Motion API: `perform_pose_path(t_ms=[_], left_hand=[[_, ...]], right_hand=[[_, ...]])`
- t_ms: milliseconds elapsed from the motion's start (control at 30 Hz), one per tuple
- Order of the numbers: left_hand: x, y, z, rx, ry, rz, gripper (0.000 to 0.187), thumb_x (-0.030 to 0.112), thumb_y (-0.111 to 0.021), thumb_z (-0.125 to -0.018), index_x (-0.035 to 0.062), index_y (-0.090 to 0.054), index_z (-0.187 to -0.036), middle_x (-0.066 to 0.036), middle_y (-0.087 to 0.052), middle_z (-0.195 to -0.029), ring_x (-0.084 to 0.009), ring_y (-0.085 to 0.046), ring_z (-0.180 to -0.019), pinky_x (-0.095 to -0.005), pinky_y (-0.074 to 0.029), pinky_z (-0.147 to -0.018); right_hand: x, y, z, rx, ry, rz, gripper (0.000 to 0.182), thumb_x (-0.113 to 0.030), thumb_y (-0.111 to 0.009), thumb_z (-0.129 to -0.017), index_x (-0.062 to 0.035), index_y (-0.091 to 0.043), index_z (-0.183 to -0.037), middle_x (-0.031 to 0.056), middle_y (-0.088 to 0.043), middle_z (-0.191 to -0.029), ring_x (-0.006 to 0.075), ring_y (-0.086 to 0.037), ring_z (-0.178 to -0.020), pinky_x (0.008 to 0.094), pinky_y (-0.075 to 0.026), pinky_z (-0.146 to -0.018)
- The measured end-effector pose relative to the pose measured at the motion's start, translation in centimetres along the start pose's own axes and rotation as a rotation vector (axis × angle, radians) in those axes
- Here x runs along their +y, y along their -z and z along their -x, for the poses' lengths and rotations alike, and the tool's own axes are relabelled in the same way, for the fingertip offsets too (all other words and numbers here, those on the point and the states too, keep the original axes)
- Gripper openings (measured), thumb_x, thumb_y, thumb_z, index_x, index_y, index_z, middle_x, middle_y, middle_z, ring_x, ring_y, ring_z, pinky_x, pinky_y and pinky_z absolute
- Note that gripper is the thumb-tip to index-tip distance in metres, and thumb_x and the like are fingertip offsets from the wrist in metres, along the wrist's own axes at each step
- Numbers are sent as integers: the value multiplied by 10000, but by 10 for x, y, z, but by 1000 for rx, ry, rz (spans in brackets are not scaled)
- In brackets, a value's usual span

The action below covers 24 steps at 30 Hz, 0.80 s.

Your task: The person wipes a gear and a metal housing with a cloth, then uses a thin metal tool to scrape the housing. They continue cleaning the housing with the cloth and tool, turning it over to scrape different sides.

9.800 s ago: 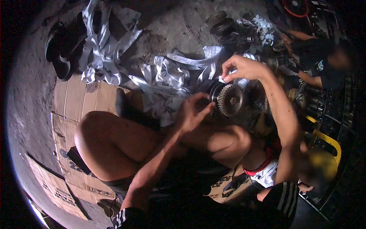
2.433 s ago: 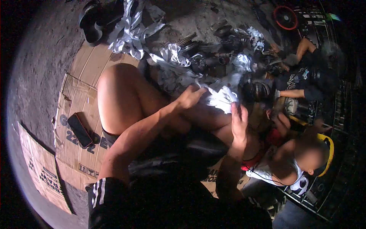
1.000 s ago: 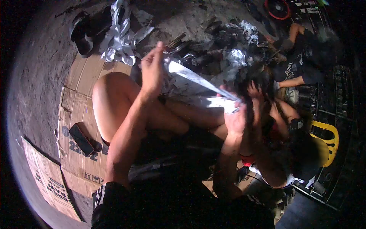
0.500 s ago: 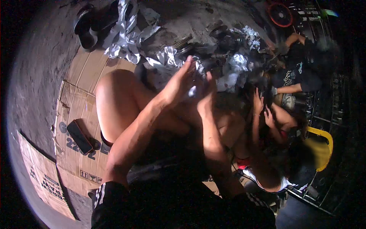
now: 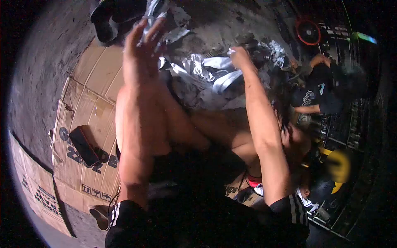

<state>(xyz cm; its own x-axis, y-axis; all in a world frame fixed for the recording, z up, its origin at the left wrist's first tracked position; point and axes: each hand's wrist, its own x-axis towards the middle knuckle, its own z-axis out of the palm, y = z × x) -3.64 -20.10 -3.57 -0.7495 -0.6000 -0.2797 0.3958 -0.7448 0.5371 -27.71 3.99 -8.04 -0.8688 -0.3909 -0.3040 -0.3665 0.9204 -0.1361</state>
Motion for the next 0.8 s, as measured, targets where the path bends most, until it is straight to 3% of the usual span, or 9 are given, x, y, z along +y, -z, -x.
perform_pose_path(t_ms=[33, 100, 200, 300, 400, 500, 567, 667, 800], left_hand=[[-2, -3, 2, -23, 27, 95, 578, 380, -455, -1004, 37, -372, -1461, -181, -510, -1442, -312, -487, -1321, -444, -372, -1082], [-6, -3, 0, -59, 70, 133, 573, 373, -476, -998, 49, -376, -1460, -173, -520, -1433, -312, -479, -1329, -443, -360, -1088], [-4, -14, 2, -60, 47, 87, 578, 394, -475, -993, 47, -387, -1448, -190, -534, -1411, -321, -486, -1319, -442, -312, -1114], [-11, -15, 1, -31, 50, 67, 631, 404, -496, -984, 1, -361, -1450, -204, -572, -1363, -317, -511, -1285, -442, -277, -1131], [-13, -13, 2, -64, 66, 84, 661, 407, -508, -976, 2, -331, -1468, -195, -588, -1344, -308, -521, -1268, -439, -272, -1136], [-9, -15, 2, -56, 84, 121, 649, 401, -505, -977, 3, -334, -1460, -187, -605, -1318, -301, -530, -1252, -424, -280, -1127], [-7, -14, 4, -28, 60, 102, 617, 389, -505, -975, 6, -356, -1435, -176, -620, -1296, -282, -545, -1227, -401, -320, -1091], [-16, -15, 7, -32, 20, 132, 572, 376, -507, -970, 15, -389, -1399, -168, -630, -1281, -263, -566, -1190, -388, -363, -1044], [-32, -16, 6, -87, 72, 164, 515, 344, -518, -966, 32, -423, -1365, -158, -648, -1241, -232, -593, -1139, -360, -413, -982]], right_hand=[[17, -18, -12, -7, 72, -92, 305, -189, -548, -925, -35, -674, -1156, 256, -661, -1122, 388, -643, -1079, 435, -491, -932], [33, -35, -32, -98, 200, 95, 323, -252, -532, -949, -2, -677, -1094, 252, -675, -1060, 382, -653, -1036, 422, -502, -881], [33, -32, -14, 66, 262, -159, 299, -235, -543, -950, 29, -680, -979, 218, -698, -915, 365, -681, -907, 401, -512, -827], [32, -40, -4, 267, 234, -237, 225, -181, -637, -895, 37, -685, -925, 193, -705, -849, 318, -694, -837, 383, -519, -786], [21, -36, -15, 255, -6, -212, 204, -155, -726, -829, 29, -699, -912, 180, -716, -858, 277, -697, -820, 369, -525, -763], [41, -58, -32, 346, -48, -188, 241, -191, -759, -804, 21, -694, -899, 181, -717, -871, 277, -697, -813, 367, -528, -748], [32, -49, -8, 305, 64, -169, 233, -209, -759, -808, -5, -689, -897, 178, -714, -885, 293, -698, -818, 377, -527, -760], [26, -61, 13, 530, 167, -106, 180, -222, -734, -816, -61, -692, -884, 167, -707, -845, 332, -687, -789, 415, -522, -751], [39, -58, -6, 534, 370, -241, 210, -235, -720, -813, -36, -662, -846, 172, -697, -846, 340, -687, -807, 428, -517, -743]])
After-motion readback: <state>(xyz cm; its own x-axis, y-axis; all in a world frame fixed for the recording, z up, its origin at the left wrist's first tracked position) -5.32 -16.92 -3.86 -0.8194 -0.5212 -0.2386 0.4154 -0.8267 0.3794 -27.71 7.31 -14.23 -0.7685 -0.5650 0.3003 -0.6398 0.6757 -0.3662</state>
